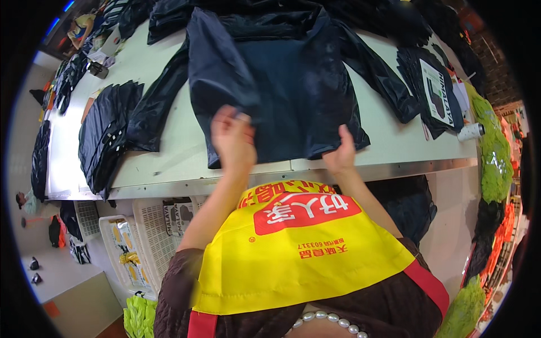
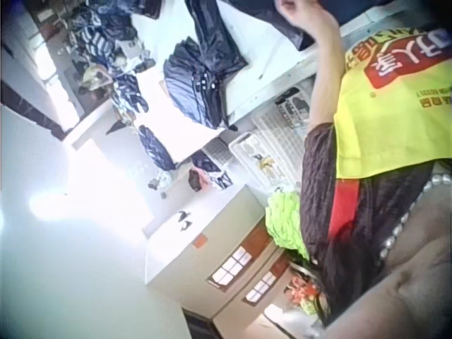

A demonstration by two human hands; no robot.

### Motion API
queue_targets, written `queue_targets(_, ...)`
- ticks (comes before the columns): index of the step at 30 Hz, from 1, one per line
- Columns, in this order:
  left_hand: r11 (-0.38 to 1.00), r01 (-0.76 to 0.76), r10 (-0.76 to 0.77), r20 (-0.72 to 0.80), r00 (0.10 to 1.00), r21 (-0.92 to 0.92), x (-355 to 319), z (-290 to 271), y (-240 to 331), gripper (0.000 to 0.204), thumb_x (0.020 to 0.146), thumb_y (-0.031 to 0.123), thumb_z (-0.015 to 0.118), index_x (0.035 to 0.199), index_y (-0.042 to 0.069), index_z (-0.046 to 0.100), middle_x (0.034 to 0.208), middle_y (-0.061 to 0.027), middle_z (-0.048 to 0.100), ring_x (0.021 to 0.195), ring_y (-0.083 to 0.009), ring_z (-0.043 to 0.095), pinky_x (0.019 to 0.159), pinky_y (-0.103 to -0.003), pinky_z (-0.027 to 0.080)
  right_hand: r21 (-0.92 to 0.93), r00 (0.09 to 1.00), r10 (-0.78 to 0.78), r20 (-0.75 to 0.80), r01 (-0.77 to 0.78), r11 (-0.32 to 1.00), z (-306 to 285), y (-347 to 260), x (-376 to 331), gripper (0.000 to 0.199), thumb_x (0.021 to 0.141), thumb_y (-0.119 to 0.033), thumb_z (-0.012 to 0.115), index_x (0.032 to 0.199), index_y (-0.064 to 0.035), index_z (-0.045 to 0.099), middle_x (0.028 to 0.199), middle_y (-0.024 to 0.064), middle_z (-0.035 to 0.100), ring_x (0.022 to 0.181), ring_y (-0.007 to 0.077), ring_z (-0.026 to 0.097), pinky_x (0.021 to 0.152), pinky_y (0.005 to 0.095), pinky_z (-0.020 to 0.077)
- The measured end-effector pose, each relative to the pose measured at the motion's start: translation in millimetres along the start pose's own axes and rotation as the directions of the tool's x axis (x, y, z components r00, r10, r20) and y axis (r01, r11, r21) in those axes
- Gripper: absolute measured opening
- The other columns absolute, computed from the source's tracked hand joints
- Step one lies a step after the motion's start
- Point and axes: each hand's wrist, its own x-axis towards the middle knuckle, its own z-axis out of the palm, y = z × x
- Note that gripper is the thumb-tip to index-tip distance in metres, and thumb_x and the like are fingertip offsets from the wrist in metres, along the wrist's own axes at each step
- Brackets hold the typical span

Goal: The person folds a black raincoat on a table, smoothing the fabric and aligning the edges. They then fold the garment into a compact rectangle and place it on a stack of similar folded items.

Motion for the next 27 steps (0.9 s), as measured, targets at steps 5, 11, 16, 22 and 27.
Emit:
queue_targets(5,0.599,0.427,-0.62,0.055,0.783,0.678,-13,-51,-78,0.033,0.084,0.01,0.062,0.116,0.006,0.054,0.094,-0.0064,0.06,0.076,-0.0163,0.062,0.064,-0.027,0.053,-0.026,0.957,0.146,-0.249,-0.158,0.987,-62,24,6,0.036,0.089,-0.022,0.053,0.118,-0.0008,0.054,0.122,0.0111,0.058,0.113,0.0255,0.054,0.104,0.0366,0.0365)
queue_targets(11,0.565,0.276,-0.66,0.225,0.717,0.778,7,-16,-46,0.034,0.09,0.03,0.058,0.111,0.003,0.058,0.098,-0.0094,0.063,0.069,-0.0139,0.064,0.053,-0.023,0.051,-0.094,0.98,0.161,-0.117,-0.173,0.98,-56,8,-1,0.032,0.09,-0.018,0.05,0.117,-0.0016,0.056,0.121,0.0111,0.059,0.113,0.0243,0.054,0.102,0.0369,0.038)
queue_targets(16,0.607,0.439,-0.688,0.161,0.708,0.662,24,21,-83,0.049,0.091,0.038,0.055,0.125,0.004,0.047,0.113,-0.0124,0.057,0.086,-0.0203,0.062,0.059,-0.028,0.054,-0.191,0.979,0.202,0.03,-0.192,0.963,-46,6,-6,0.025,0.089,-0.011,0.05,0.11,-0.0018,0.059,0.116,0.0091,0.061,0.108,0.0221,0.056,0.099,0.0337,0.0397)
queue_targets(22,0.621,-0.337,-0.143,0.525,0.839,0.708,61,7,-163,0.017,0.074,-0.001,0.055,0.087,-0.001,0.066,0.089,-0.0192,0.065,0.08,-0.0301,0.063,0.073,-0.037,0.05,-0.87,0.794,0.467,0.388,0.148,0.471,-58,-26,-6,0.051,0.078,-0.027,0.059,0.119,0.0021,0.056,0.127,0.0128,0.054,0.121,0.024,0.046,0.104,0.0327,0.0313)
queue_targets(27,0.446,-0.494,-0.119,0.596,0.794,0.746,29,34,-129,0.022,0.077,0.012,0.058,0.095,0.0,0.065,0.089,-0.0225,0.064,0.085,-0.0375,0.063,0.074,-0.042,0.051,-0.905,0.984,0.13,-0.124,-0.166,0.391,9,-65,46,0.051,0.089,-0.05,0.047,0.114,-0.0062,0.056,0.095,0.0072,0.062,0.083,0.0139,0.062,0.069,0.0241,0.0465)
